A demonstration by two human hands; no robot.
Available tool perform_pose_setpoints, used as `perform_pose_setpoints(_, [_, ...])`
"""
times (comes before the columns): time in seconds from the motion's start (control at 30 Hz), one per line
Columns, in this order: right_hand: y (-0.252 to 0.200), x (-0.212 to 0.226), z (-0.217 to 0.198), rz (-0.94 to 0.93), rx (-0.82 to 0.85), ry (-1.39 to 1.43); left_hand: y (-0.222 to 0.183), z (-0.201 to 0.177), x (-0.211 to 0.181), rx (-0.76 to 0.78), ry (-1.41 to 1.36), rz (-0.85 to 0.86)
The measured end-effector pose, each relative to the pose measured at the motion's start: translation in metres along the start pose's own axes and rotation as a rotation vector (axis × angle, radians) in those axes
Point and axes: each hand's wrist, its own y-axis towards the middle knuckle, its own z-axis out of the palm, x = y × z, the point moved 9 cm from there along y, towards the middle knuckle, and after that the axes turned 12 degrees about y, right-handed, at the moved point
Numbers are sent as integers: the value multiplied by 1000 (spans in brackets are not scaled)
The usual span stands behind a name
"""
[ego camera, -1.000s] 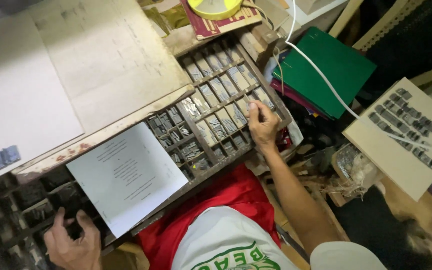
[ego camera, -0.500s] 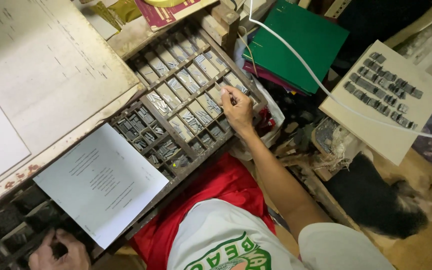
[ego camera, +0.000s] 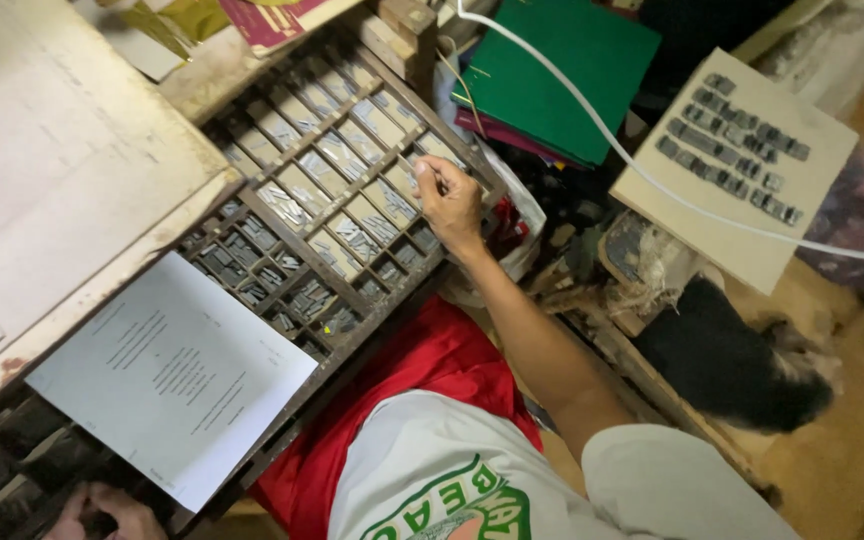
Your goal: Manually arranging metal type characters into a printing frame based on a reference document.
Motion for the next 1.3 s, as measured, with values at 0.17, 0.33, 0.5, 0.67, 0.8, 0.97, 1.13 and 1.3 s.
perform_pose_setpoints(0.17, [-2, -1, 1, -41, 4, -9, 9, -6, -14, 138, 55, 52])
perform_pose_setpoints(0.33, [-1, -3, 1, -24, -6, 30, -2, 30, 27, 187, 187, 32])
perform_pose_setpoints(0.5, [0, -1, -2, -22, -21, 14, 0, -2, 1, 38, -25, 48])
perform_pose_setpoints(0.67, [0, 1, 0, -38, -15, 52, 5, -17, -13, 7, 322, 10])
perform_pose_setpoints(0.8, [1, 3, 1, -30, -15, 33, 8, -23, -21, -15, 117, 59])
perform_pose_setpoints(0.97, [4, -3, -1, -12, -9, 0, 14, -40, -38, -21, 183, 55])
perform_pose_setpoints(1.13, [49, -26, -37, 498, -369, 363, 6, -26, -19, -66, 66, 130])
perform_pose_setpoints(1.3, [208, -112, -104, 256, -553, 623, -5, -6, 0, -17, 163, 114])
